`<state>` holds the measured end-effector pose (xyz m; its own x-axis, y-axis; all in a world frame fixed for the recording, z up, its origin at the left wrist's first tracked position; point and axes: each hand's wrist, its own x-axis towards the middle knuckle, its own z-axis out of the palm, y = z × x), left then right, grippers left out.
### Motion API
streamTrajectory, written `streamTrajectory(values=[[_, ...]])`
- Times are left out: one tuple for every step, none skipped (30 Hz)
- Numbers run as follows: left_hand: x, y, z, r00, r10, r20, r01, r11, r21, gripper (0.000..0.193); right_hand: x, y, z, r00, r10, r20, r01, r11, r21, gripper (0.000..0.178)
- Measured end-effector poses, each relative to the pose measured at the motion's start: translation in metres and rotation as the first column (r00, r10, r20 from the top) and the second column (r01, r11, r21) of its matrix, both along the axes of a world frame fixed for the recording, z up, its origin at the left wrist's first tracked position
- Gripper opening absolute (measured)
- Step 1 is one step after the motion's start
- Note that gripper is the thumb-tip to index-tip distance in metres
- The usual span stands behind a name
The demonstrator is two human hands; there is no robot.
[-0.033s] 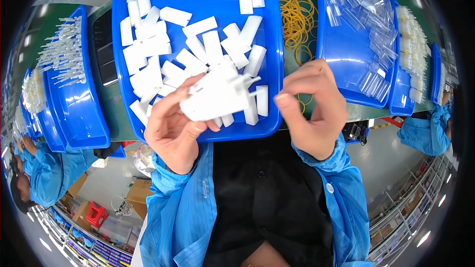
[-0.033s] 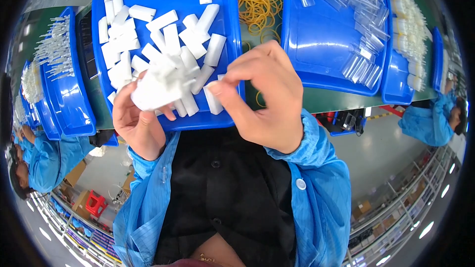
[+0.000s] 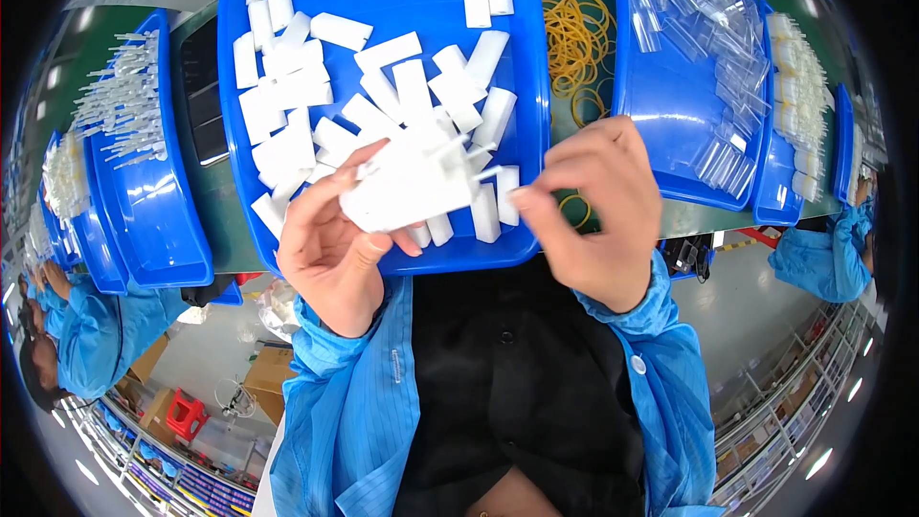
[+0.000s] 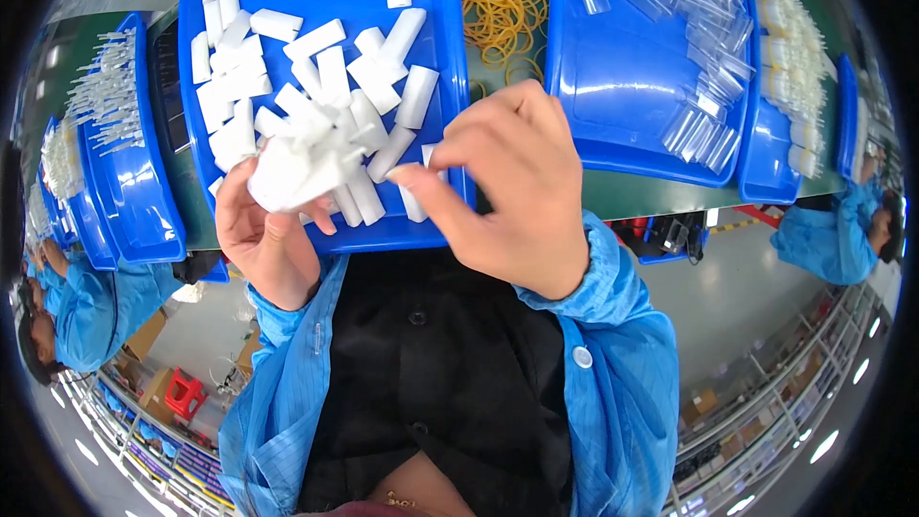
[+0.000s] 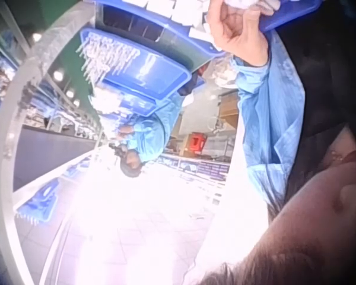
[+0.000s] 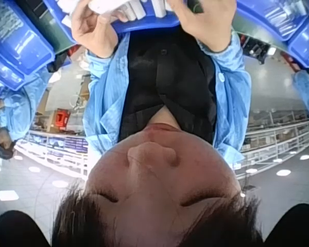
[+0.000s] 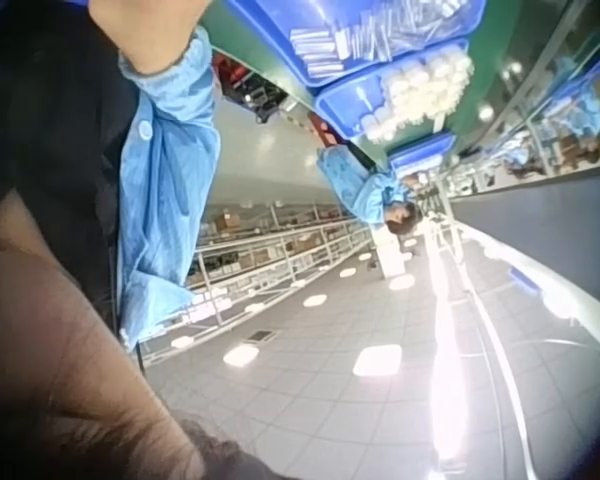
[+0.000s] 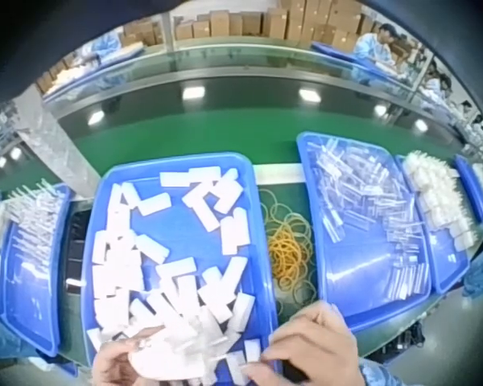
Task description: The person assembles components by fitting white cylindrical sleeves onto the prongs of a plastic base, attaching clear plastic covers over them, securing the bundle with a rubber band, and placing it on a tray.
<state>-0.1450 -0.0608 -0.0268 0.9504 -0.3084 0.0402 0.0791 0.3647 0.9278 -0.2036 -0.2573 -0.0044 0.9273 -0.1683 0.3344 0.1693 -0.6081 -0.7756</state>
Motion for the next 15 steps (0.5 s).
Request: streamTrajectory(values=[[-0.001,-0.001,0.001,0.998,0.052,-0.041,-0.052,0.999,0.006,0.042,-0.001,0.000,0.000,0.998,0.011,-0.054,-0.026,0.958,-0.285,0.028],[-0.001,-0.001,0.001,0.998,0.055,-0.041,-0.055,0.998,0.006,0.042,-0.002,0.007,0.006,0.989,0.024,-0.144,-0.076,0.928,-0.365,0.032],[0.000,-0.001,0.000,0.999,0.046,0.011,-0.046,0.999,0.017,0.040,-0.004,0.013,0.007,0.989,0.021,-0.146,-0.074,0.928,-0.364,0.032],[0.001,-0.002,-0.001,0.997,0.037,0.064,-0.039,0.999,0.029,0.038,-0.005,0.018,0.006,0.980,0.008,-0.197,-0.088,0.911,-0.403,0.033],[0.002,-0.001,-0.002,0.997,0.034,0.063,-0.036,0.999,0.029,0.038,-0.006,0.022,0.004,0.969,-0.008,-0.247,-0.105,0.892,-0.439,0.035],[0.004,0.000,-0.005,0.994,-0.006,0.105,0.003,0.999,0.036,0.038,-0.005,0.025,-0.004,0.969,-0.018,-0.248,-0.095,0.895,-0.437,0.033],[0.004,0.001,-0.007,0.988,-0.047,0.148,0.041,0.998,0.044,0.038,-0.005,0.027,-0.006,0.969,-0.020,-0.247,-0.093,0.894,-0.437,0.033],[0.004,0.001,-0.008,0.988,-0.049,0.148,0.043,0.998,0.043,0.038,-0.004,0.028,-0.008,0.974,0.013,-0.225,-0.107,0.905,-0.411,0.031],[0.004,0.002,-0.009,0.994,-0.040,0.106,0.042,0.999,-0.017,0.034,-0.003,0.029,-0.009,0.978,0.048,-0.202,-0.124,0.915,-0.384,0.029],[0.004,0.003,-0.009,0.997,-0.035,0.063,0.039,0.996,-0.077,0.031,-0.002,0.029,-0.009,0.977,0.061,-0.203,-0.135,0.917,-0.376,0.026],[0.004,0.003,-0.009,0.997,-0.034,0.064,0.039,0.996,-0.077,0.031,-0.001,0.029,-0.011,0.977,0.061,-0.202,-0.135,0.917,-0.376,0.026],[0.003,0.003,-0.010,0.997,-0.023,0.068,0.027,0.998,-0.059,0.030,0.000,0.028,-0.013,0.981,0.078,-0.180,-0.142,0.918,-0.371,0.026],[0.002,0.004,-0.010,0.997,-0.012,0.073,0.015,0.999,-0.041,0.029,0.000,0.027,-0.015,0.983,0.096,-0.157,-0.148,0.918,-0.367,0.026],[0.002,0.004,-0.010,0.997,-0.011,0.073,0.014,0.999,-0.042,0.029,0.001,0.026,-0.014,0.983,0.096,-0.157,-0.149,0.918,-0.367,0.026],[0.003,0.004,-0.012,0.995,-0.018,0.097,0.021,0.999,-0.037,0.029,0.001,0.023,-0.013,0.988,0.106,-0.111,-0.137,0.935,-0.327,0.026]])
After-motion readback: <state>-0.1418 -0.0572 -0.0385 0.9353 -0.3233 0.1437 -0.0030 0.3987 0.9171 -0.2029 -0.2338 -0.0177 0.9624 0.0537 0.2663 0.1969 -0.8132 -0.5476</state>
